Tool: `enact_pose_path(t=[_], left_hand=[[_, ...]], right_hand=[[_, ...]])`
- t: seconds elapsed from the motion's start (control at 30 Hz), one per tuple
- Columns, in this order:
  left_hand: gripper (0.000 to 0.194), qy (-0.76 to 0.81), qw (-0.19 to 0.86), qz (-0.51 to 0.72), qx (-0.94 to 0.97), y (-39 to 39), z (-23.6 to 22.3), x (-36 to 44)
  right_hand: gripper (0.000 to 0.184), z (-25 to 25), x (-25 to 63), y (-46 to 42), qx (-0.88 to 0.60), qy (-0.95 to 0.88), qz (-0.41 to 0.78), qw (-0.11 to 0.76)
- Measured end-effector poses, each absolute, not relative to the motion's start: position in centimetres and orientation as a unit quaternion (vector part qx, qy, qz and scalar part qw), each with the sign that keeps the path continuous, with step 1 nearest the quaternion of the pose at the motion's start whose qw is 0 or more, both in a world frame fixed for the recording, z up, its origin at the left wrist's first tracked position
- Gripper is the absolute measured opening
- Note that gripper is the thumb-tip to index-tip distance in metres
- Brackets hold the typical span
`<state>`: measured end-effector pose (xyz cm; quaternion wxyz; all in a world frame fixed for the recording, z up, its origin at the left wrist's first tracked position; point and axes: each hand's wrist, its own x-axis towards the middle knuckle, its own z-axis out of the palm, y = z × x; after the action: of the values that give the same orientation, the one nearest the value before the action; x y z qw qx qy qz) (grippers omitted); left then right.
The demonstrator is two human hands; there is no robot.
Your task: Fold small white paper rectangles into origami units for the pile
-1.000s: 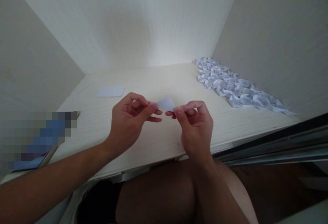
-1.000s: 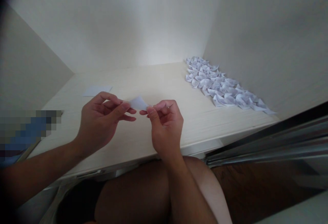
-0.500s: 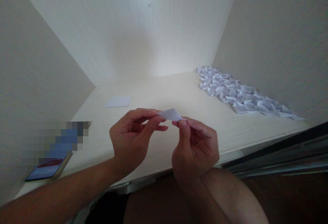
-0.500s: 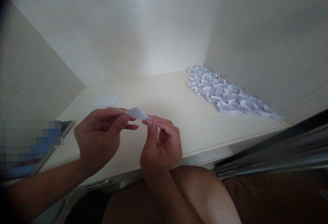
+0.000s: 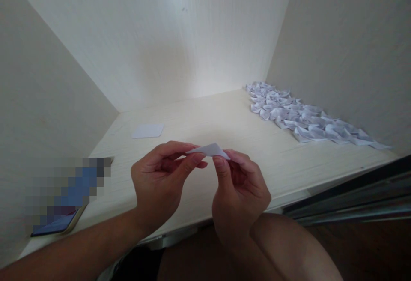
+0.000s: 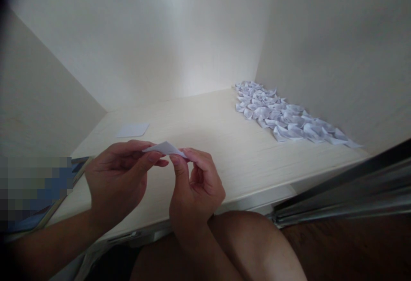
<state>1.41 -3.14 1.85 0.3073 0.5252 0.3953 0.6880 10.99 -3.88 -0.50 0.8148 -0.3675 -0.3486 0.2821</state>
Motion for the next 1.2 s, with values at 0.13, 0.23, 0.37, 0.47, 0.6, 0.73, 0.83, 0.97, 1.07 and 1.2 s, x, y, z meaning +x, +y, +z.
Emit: enact_pose_path(t=[0.13,0.23,0.37,0.47,0.6,0.73,0.83,0.97,1.07,1.2], left_hand=[[0.015,0.390,0.309,0.681,0.537,-3.1,1.7,1.2],[0.016,0.395,0.307,0.676,0.542,-3.0,1.6,1.0],[0.014,0.394,0.326,0.668,0.540,-2.9,1.7,0.8],[0.014,0.386,0.343,0.669,0.535,-2.9,2.0,0.7],[0.015,0.397,0.315,0.671,0.540,-3.1,2.1,0.8],[0.016,0.395,0.306,0.677,0.541,-3.4,2.2,0.9],[0.019,0.388,0.310,0.683,0.535,-3.4,2.3,1.0],[0.019,0.366,0.318,0.685,0.544,-3.4,2.3,1.0],[0.019,0.353,0.328,0.690,0.541,-3.4,2.3,1.0],[0.018,0.353,0.331,0.694,0.533,-3.4,2.2,1.0]], right_hand=[[0.013,-0.2,11.0,-3.5,-0.374,-0.321,0.324,0.807],[0.015,-0.2,11.0,-3.3,-0.367,-0.296,0.361,0.805],[0.015,-0.4,11.1,-3.3,-0.343,-0.280,0.402,0.801],[0.017,-0.4,11.1,-3.5,-0.328,-0.281,0.408,0.804],[0.017,0.0,11.0,-3.8,-0.314,-0.289,0.404,0.809],[0.013,0.2,11.1,-4.0,-0.322,-0.293,0.391,0.811],[0.014,0.4,11.2,-4.1,-0.311,-0.293,0.403,0.809],[0.016,0.7,11.5,-4.0,-0.262,-0.291,0.455,0.800],[0.016,0.7,11.6,-3.9,-0.216,-0.298,0.509,0.778],[0.012,0.4,11.9,-3.7,-0.175,-0.296,0.580,0.738]])
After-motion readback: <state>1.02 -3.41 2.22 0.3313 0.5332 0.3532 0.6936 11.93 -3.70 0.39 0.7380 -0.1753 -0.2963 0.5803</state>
